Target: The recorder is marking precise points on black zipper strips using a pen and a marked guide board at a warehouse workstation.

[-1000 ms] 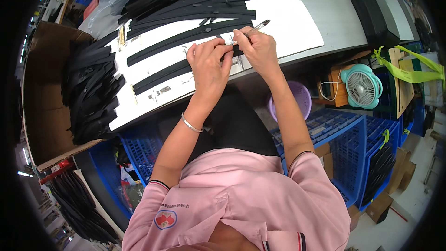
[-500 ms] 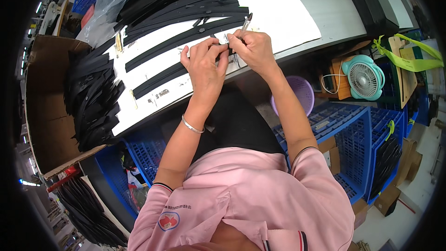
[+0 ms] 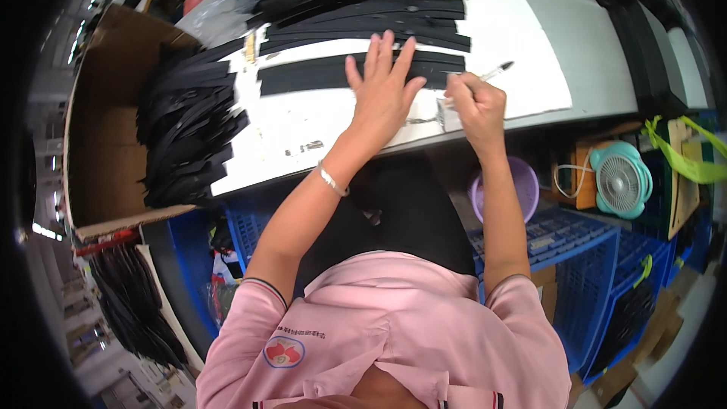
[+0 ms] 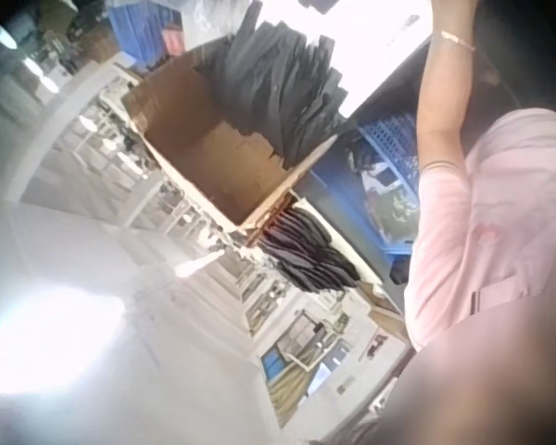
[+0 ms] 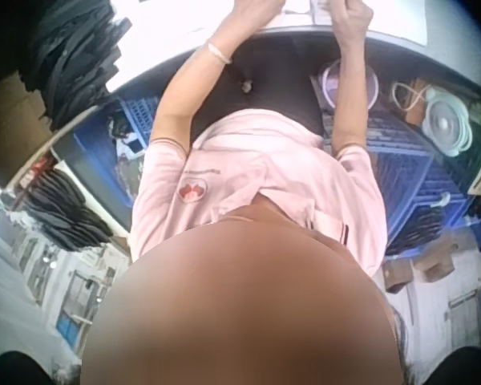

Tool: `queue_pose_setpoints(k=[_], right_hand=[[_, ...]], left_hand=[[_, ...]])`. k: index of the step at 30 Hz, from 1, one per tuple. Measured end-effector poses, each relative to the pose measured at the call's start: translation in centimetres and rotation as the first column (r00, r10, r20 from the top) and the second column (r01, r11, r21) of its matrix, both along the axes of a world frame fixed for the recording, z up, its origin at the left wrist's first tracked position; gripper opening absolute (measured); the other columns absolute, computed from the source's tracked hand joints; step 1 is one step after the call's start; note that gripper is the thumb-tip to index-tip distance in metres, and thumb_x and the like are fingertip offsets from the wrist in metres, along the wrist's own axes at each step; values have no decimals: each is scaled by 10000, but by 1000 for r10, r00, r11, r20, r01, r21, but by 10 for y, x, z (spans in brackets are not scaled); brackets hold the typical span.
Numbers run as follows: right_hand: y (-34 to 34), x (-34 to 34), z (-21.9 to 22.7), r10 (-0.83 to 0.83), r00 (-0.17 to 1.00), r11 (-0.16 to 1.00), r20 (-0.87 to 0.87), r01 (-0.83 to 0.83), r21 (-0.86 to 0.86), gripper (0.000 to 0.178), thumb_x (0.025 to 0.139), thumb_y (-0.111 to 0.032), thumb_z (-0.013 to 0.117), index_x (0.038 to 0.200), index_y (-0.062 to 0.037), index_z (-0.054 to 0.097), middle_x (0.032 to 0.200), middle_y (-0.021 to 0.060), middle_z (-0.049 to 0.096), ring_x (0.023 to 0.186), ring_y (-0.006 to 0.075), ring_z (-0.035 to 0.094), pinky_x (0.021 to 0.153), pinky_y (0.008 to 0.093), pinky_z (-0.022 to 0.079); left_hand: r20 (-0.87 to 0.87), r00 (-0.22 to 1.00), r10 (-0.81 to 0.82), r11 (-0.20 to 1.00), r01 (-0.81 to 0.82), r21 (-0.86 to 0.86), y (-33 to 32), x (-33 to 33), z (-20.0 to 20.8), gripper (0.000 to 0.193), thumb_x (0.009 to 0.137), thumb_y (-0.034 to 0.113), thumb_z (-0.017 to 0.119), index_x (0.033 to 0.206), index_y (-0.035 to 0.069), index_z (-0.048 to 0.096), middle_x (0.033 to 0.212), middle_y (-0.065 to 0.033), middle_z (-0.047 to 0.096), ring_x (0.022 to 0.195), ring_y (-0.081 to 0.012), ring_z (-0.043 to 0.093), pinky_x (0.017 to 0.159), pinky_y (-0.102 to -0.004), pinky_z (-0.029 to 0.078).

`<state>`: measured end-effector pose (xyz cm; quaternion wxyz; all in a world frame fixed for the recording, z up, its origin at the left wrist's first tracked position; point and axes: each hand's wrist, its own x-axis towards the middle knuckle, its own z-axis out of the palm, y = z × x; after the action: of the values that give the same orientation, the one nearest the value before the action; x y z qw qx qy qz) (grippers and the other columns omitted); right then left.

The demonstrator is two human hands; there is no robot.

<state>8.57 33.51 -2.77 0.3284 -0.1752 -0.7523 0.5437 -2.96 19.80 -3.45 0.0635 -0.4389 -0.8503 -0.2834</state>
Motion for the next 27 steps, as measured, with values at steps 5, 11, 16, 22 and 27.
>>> queue_pose_setpoints(k=[5, 11, 16, 22, 27], right_hand=[[-2, -1, 0, -41, 999, 999, -13, 41, 0, 254, 992, -113, 639, 782, 11, 709, 628, 5, 629, 547, 42, 512, 512, 230, 391], [-7, -5, 0, -3, 1000, 999, 13, 4, -49, 281, 1016, -175, 627, 791, -31, 715, 698, -11, 649, 573, 29, 494, 531, 204, 373], [-5, -2, -3, -12, 1000, 999, 6, 13, -45, 243, 1006, -122, 624, 811, -14, 721, 700, 6, 669, 584, 36, 512, 533, 218, 397], [-4, -6, -2, -7, 1000, 999, 2, 7, -51, 228, 1000, -121, 630, 824, -7, 720, 691, 1, 651, 592, 39, 511, 545, 215, 403], [11, 0, -7, -15, 1000, 1000, 19, 15, -14, 231, 992, -115, 613, 830, 38, 675, 705, 14, 627, 660, 79, 553, 611, 260, 448]], left_hand=[[78, 997, 6, 1000, -8, 28, 30, -77, -1, 652, 1014, 316, 598, 1555, 39, 361, 1638, -276, 235, 1551, -416, 147, 1202, -665, 58], [155, 987, 51, 999, -53, 7, 34, -118, 10, 699, 1012, 339, 599, 1562, 1, 331, 1656, -276, 196, 1565, -396, 115, 1238, -587, 50], [70, 997, 13, 1000, -13, 7, -34, -86, 11, 655, 980, 325, 646, 1508, 4, 426, 1624, -278, 281, 1557, -399, 149, 1241, -570, 60], [-189, 941, 281, 959, -281, 27, -173, -55, 25, 353, 948, 194, 649, 1279, 71, 654, 1471, -161, 530, 1481, -354, 353, 1225, -584, 108], [-575, 720, 389, 855, -515, -66, -251, -91, 0, 310, 816, 37, 646, 1106, 131, 707, 1350, -30, 630, 1314, -229, 523, 1171, -538, 226]])
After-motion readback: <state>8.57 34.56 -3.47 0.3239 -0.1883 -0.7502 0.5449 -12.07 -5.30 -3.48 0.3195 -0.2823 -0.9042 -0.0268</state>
